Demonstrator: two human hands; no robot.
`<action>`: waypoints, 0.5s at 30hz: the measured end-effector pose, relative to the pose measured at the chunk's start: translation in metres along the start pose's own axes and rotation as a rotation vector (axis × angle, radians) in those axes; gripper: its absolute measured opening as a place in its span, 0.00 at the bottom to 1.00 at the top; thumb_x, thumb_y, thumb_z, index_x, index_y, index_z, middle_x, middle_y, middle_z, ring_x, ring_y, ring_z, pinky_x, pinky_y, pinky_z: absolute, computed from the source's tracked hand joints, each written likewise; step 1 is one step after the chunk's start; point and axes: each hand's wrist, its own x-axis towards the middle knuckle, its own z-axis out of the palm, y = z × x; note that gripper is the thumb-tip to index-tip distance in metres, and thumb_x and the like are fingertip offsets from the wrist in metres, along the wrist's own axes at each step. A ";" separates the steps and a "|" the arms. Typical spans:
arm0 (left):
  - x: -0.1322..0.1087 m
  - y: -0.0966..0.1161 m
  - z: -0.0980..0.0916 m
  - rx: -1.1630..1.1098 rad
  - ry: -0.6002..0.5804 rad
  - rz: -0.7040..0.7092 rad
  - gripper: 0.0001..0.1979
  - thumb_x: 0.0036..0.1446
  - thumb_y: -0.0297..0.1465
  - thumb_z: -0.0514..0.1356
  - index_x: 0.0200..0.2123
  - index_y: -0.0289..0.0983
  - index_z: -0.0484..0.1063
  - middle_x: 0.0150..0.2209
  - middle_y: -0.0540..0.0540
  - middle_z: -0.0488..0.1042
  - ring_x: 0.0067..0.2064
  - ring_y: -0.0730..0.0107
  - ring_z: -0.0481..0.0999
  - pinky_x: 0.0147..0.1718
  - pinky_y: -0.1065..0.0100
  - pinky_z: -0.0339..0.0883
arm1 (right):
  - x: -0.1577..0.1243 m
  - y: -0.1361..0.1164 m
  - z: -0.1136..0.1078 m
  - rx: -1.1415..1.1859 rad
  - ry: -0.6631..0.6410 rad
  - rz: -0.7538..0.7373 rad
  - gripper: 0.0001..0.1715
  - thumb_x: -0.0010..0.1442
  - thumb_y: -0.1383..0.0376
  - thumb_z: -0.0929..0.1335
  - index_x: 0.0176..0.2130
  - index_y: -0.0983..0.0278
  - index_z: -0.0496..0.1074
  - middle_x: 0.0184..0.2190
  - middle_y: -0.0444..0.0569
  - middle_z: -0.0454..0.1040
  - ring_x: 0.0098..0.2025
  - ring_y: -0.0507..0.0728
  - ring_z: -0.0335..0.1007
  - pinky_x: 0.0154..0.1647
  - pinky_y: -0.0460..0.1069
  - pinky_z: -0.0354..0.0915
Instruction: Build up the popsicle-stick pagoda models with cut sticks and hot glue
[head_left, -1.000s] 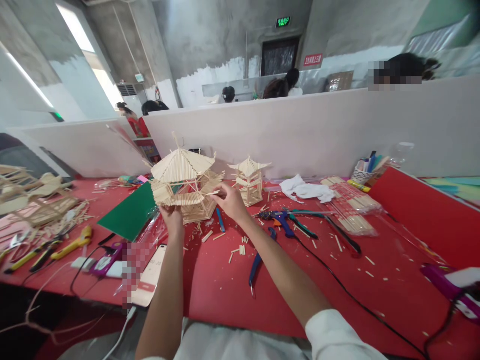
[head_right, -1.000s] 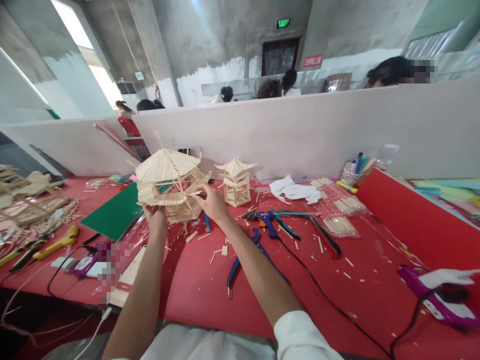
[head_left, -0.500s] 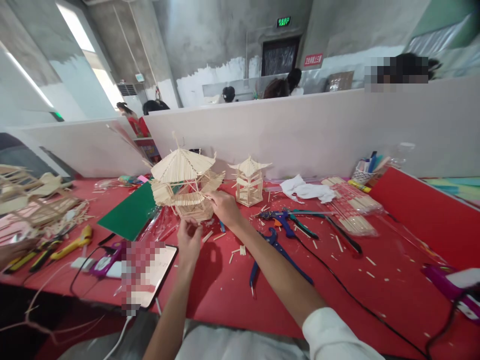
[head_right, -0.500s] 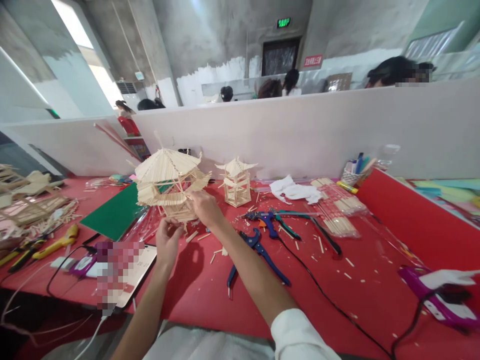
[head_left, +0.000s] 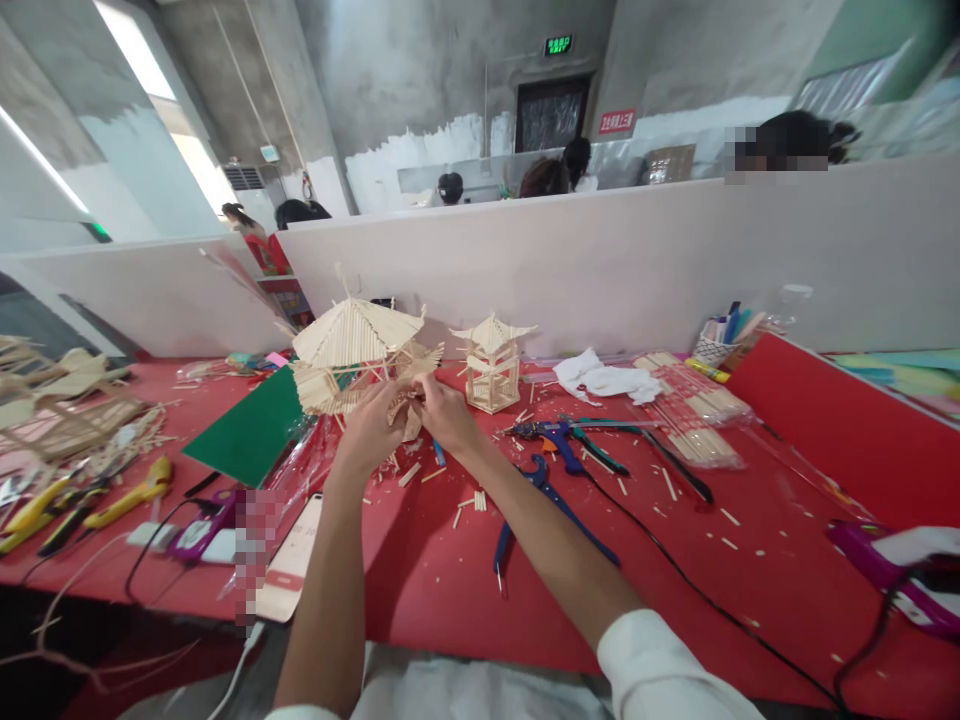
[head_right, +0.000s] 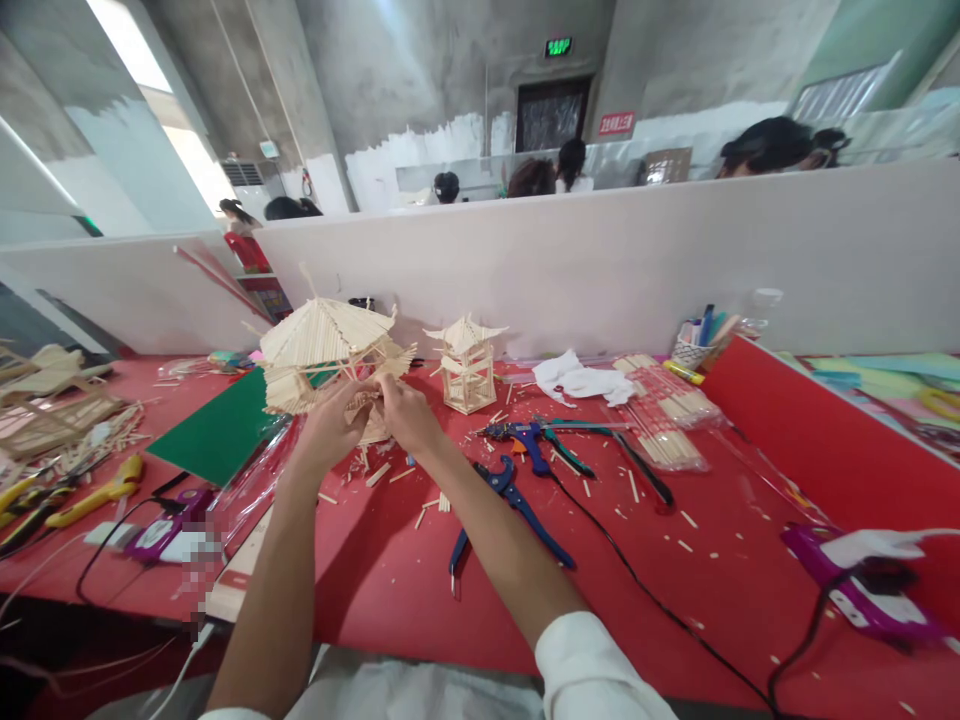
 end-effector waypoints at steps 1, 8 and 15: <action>-0.001 -0.002 0.003 0.006 0.002 0.016 0.15 0.57 0.26 0.55 0.47 0.40 0.73 0.44 0.42 0.76 0.49 0.57 0.73 0.51 0.60 0.64 | 0.000 -0.001 -0.002 0.002 -0.003 0.023 0.12 0.63 0.68 0.67 0.46 0.59 0.65 0.41 0.51 0.76 0.45 0.61 0.75 0.44 0.51 0.67; -0.001 -0.010 0.008 0.014 0.016 0.080 0.11 0.64 0.31 0.53 0.44 0.42 0.75 0.42 0.44 0.77 0.46 0.62 0.75 0.48 0.65 0.65 | 0.003 -0.001 -0.015 0.254 0.014 0.148 0.12 0.59 0.70 0.69 0.42 0.59 0.66 0.37 0.47 0.77 0.43 0.58 0.77 0.45 0.51 0.68; 0.000 -0.021 0.013 0.019 0.248 -0.043 0.12 0.65 0.39 0.55 0.43 0.37 0.72 0.41 0.43 0.77 0.44 0.64 0.76 0.47 0.64 0.68 | -0.005 -0.003 -0.056 0.233 -0.092 0.196 0.08 0.64 0.66 0.64 0.45 0.59 0.66 0.43 0.47 0.77 0.45 0.55 0.76 0.48 0.51 0.67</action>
